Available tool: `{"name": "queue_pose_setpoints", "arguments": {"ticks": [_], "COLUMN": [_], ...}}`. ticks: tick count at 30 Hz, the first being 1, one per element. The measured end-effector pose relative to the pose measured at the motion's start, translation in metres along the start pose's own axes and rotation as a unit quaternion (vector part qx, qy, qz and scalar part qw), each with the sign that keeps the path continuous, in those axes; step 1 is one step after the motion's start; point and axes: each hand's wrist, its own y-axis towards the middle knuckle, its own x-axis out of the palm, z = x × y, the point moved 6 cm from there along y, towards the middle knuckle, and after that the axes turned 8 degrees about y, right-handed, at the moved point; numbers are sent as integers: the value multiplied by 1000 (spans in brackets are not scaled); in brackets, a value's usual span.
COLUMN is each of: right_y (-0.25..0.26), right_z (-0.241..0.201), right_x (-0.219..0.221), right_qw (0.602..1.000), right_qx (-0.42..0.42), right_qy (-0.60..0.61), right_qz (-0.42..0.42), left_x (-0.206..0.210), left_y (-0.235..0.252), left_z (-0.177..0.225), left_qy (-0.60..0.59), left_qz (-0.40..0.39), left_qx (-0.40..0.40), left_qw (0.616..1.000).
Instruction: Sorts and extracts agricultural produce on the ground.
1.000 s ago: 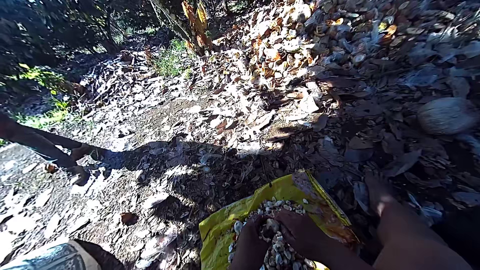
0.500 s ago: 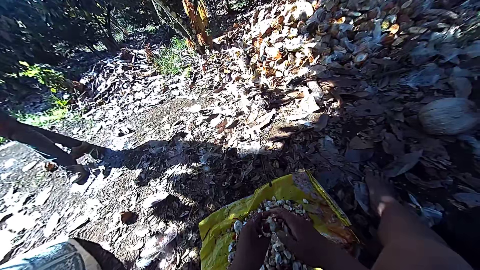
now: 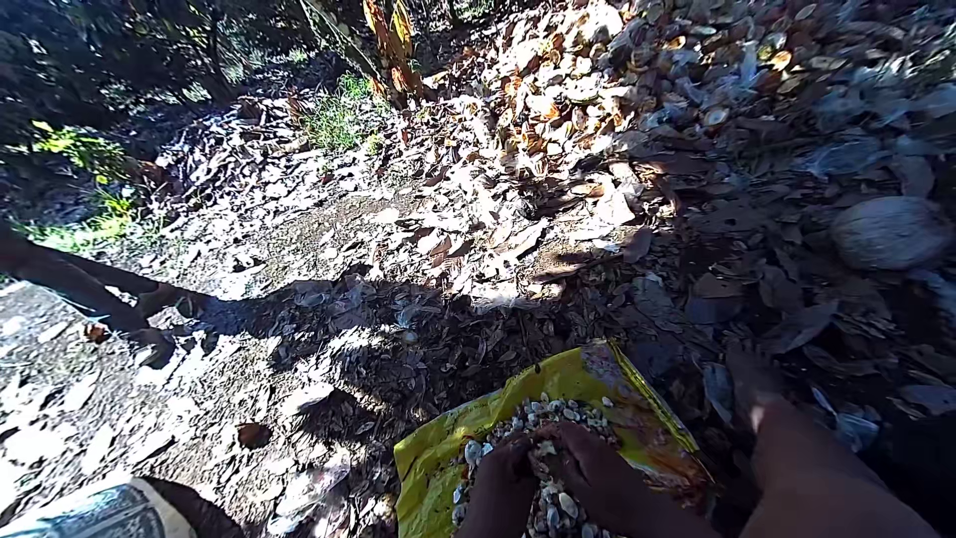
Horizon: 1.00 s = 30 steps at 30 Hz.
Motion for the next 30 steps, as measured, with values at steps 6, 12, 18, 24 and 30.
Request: {"name": "queue_pose_setpoints", "arguments": {"ticks": [6,12,18,24,30], "right_y": [4,2,-1,1,5], "right_z": [11,8,1,3,7], "right_x": [-9,-13,-4,-3,-3], "right_qw": [997,998,998,996,987], "right_qx": [57,-1,-50,-26,66], "right_qy": [27,3,-15,-88,-147], "right_qz": [49,64,28,14,-28], "left_x": [4,0,0,-4,3], "left_y": [1,3,2,1,-1], "left_z": [-3,-7,-12,-10,4], "left_qy": [-149,-233,-317,-300,-265], "left_qz": [9,0,18,24,-46], "left_qx": [0,-61,-128,-138,-69], "left_qw": [989,971,940,944,961]}}
